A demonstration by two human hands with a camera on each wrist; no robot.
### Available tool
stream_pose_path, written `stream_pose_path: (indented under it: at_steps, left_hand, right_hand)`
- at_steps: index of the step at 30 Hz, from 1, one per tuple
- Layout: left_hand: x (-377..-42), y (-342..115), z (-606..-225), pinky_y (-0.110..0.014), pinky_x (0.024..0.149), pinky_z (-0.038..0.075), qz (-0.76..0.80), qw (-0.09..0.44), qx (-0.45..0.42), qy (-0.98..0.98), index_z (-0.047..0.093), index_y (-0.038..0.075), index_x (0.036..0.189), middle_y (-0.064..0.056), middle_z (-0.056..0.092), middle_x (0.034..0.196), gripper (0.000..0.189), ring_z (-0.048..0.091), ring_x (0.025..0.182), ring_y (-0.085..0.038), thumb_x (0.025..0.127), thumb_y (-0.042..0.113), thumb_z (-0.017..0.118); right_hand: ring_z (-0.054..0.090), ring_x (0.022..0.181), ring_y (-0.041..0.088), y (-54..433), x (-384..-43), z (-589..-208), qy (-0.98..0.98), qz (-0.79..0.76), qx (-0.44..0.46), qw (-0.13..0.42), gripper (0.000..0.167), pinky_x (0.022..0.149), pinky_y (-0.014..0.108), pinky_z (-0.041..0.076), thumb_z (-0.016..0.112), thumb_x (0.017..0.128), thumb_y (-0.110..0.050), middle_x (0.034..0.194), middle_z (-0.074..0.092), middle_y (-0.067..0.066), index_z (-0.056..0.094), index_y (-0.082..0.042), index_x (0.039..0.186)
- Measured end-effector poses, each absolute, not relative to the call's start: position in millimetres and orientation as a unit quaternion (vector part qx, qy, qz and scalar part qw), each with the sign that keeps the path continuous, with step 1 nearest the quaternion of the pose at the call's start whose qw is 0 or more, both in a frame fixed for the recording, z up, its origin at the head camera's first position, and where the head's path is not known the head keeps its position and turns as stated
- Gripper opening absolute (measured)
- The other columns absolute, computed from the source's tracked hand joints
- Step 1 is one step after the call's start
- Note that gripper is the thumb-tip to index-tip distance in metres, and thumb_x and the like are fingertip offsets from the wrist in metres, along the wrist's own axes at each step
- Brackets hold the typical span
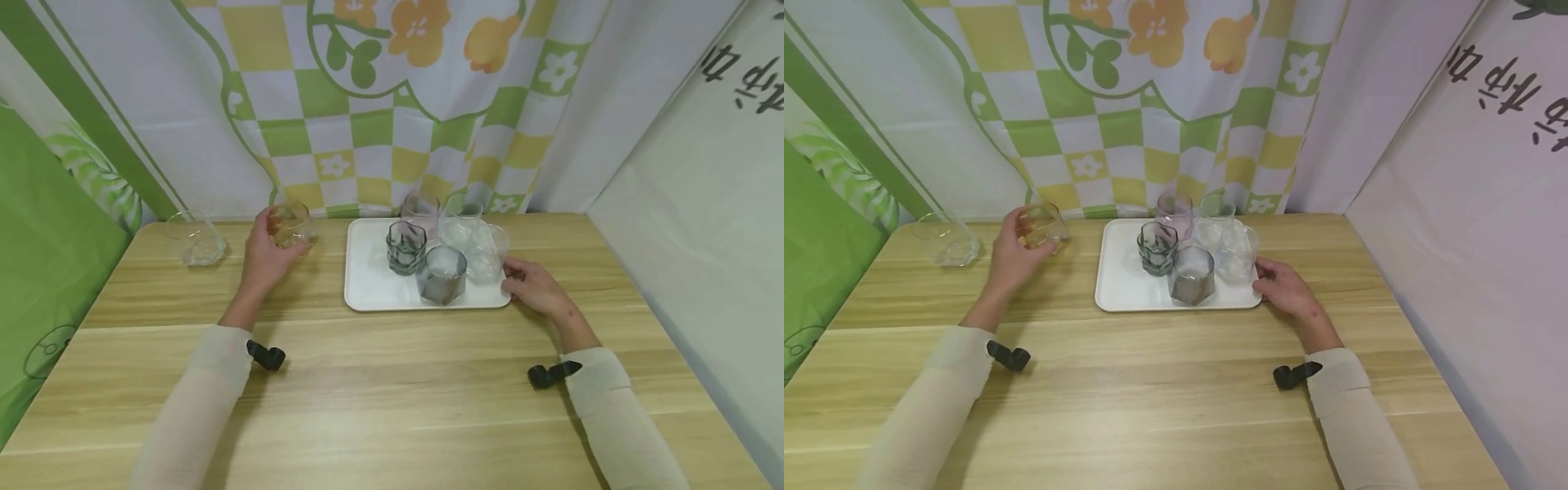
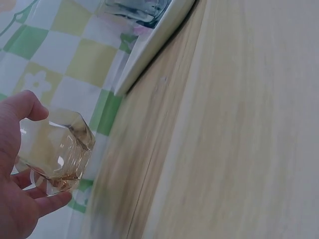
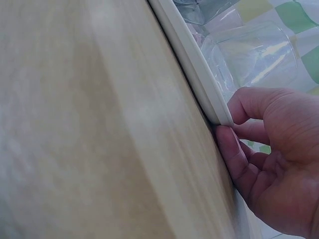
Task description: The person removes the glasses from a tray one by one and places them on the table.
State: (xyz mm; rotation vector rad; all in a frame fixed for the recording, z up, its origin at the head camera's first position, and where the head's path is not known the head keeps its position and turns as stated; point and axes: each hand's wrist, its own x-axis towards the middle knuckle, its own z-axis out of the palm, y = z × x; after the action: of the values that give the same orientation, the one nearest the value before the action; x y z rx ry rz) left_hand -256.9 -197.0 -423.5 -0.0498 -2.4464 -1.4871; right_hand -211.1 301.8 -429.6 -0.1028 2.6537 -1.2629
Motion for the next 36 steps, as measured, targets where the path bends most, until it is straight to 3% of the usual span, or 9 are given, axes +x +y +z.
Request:
stream_pose_path:
  at_steps: [12, 36]
  left_hand:
    - [-255.6, -226.3, -418.6, -0.053, 0.106, 0.040, -0.509, 0.140, 0.008, -0.849, 0.029, 0.004, 0.157, -0.023, 0.044, 0.149, 0.087, 0.041, 0.135, -0.038, 0.086, 0.020, 0.077]
    - [-251.5, -260.6, -421.3, -0.050, 0.113, 0.036, -0.511, 0.136, 0.074, -0.845, 0.024, 0.006, 0.160, -0.020, 0.042, 0.152, 0.089, 0.040, 0.138, -0.037, 0.090, 0.019, 0.077]
  right_hand:
    - [0.054, 0.099, 0.025, 300.0, -209.3, -428.8, 0.897, -0.429, -0.032, 0.106, 0.066, 0.073, 0.024, 0.055, 0.059, 0.094, -0.005, 0.133, 0.054, 0.024, 0.037, 0.006, 0.155]
    - [0.054, 0.102, 0.027, 300.0, -210.4, -429.4, 0.899, -0.425, -0.028, 0.105, 0.065, 0.074, 0.024, 0.054, 0.059, 0.095, -0.006, 0.133, 0.054, 0.024, 0.037, 0.007, 0.155]
